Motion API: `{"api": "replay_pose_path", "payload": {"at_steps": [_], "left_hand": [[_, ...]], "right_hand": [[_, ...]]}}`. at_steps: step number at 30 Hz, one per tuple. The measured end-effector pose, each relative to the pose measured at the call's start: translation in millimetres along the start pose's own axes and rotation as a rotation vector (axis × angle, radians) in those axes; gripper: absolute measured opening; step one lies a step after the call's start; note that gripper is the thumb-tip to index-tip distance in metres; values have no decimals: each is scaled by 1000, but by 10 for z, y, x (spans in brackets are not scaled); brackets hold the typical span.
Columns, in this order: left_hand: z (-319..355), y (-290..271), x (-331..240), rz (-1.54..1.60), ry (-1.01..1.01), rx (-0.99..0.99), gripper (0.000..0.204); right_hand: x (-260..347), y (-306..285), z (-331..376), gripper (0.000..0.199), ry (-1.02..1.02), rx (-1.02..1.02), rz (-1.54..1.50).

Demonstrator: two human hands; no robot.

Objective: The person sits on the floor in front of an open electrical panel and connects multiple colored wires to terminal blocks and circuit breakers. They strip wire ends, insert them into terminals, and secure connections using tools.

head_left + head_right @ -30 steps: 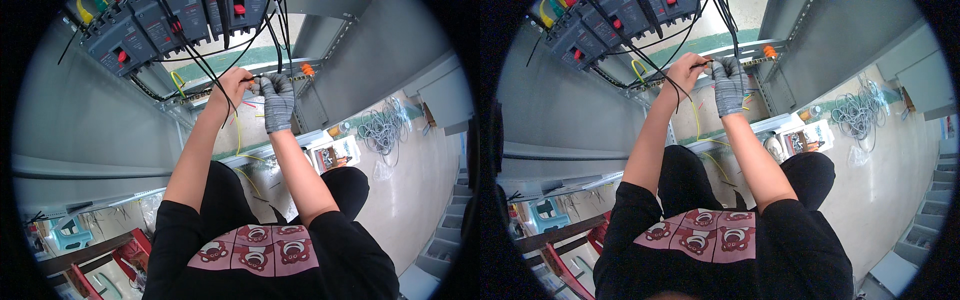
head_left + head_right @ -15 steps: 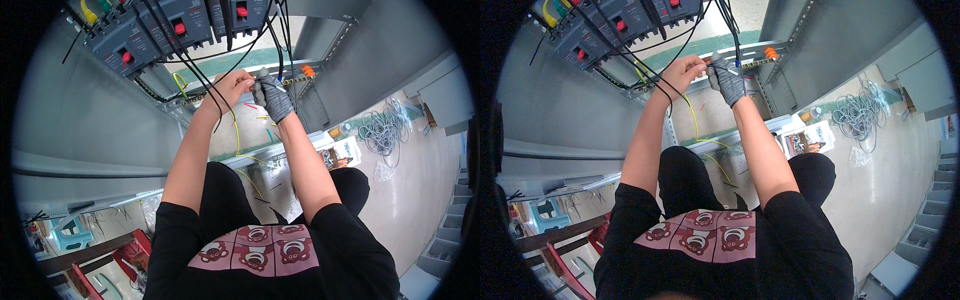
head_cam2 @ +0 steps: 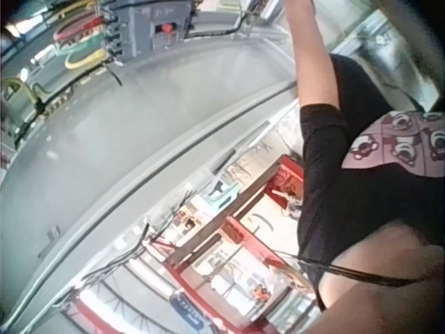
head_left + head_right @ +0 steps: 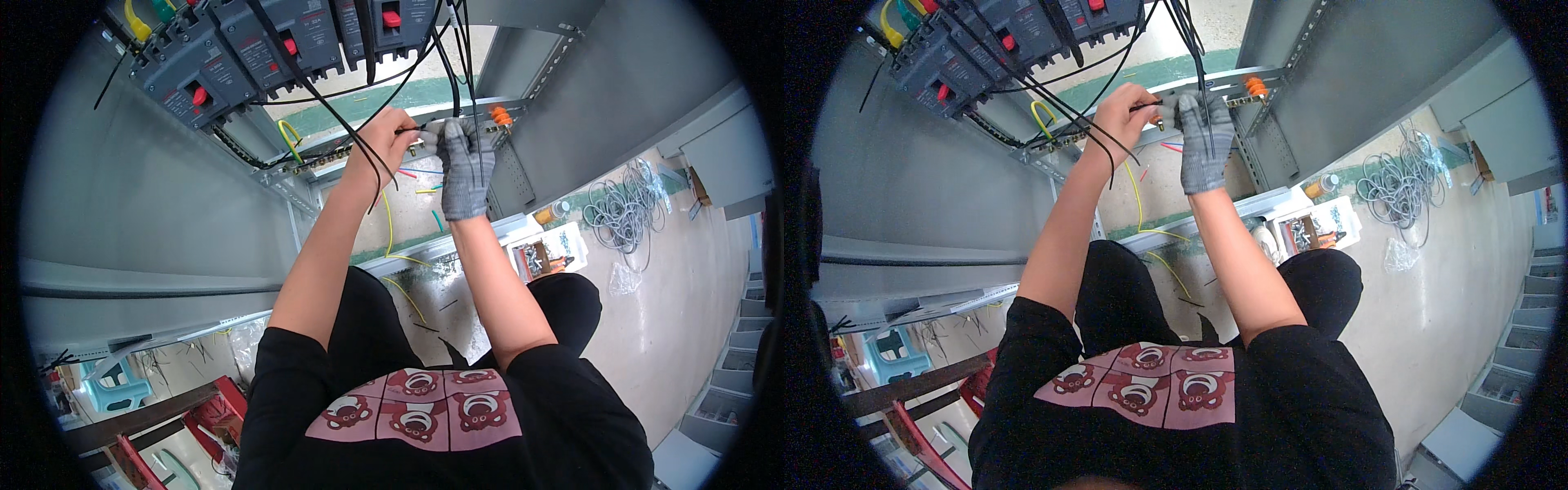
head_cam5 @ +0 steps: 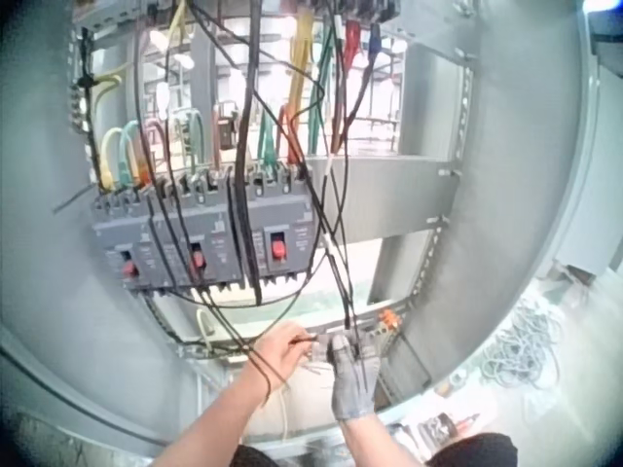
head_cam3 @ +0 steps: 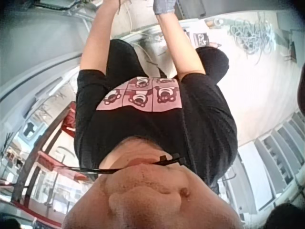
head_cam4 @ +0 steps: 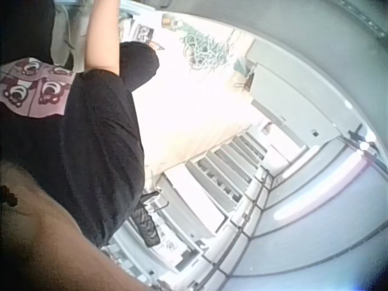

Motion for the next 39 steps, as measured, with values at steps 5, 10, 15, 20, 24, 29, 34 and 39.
{"api": "replay_pose_path", "payload": {"at_steps": [5, 10, 15, 20, 24, 29, 34, 39], "left_hand": [[-34, -79, 7, 126, -156, 16, 17], [-40, -104, -22, 107, -79, 121, 17], [-56, -65, -8, 162, -77, -56, 10], [-62, 18, -105, -86, 83, -47, 12], [-42, 7, -112, -142, 209, 39, 14], [-72, -32, -158, -105, 132, 48, 9], [-65, -45, -107, 60, -16, 28, 12], [-103, -104, -101, -8, 45, 181, 14]], "right_hand": [[-329, -47, 171, 18, 357, 180, 239], [-281, -120, -314, 35, 704, 363, -301], [-287, -48, -284, 18, 424, 330, -6], [-231, -59, -77, 11, 312, 56, 82], [-119, -95, -59, 13, 339, 103, -31], [-95, -93, 139, 20, 284, 70, -360], [-341, -204, -39, 22, 464, 215, -88], [-286, -218, -375, 44, 589, 617, -108]]}}
Point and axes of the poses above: each hand's wrist, its own z-axis away from the middle knuckle, its own y-axis out of the palm, x = y × z, the point moved 2 cm from there along -z, towards the middle knuckle, and after that the axes turned 15 degrees about y, right-handed, at the moved point
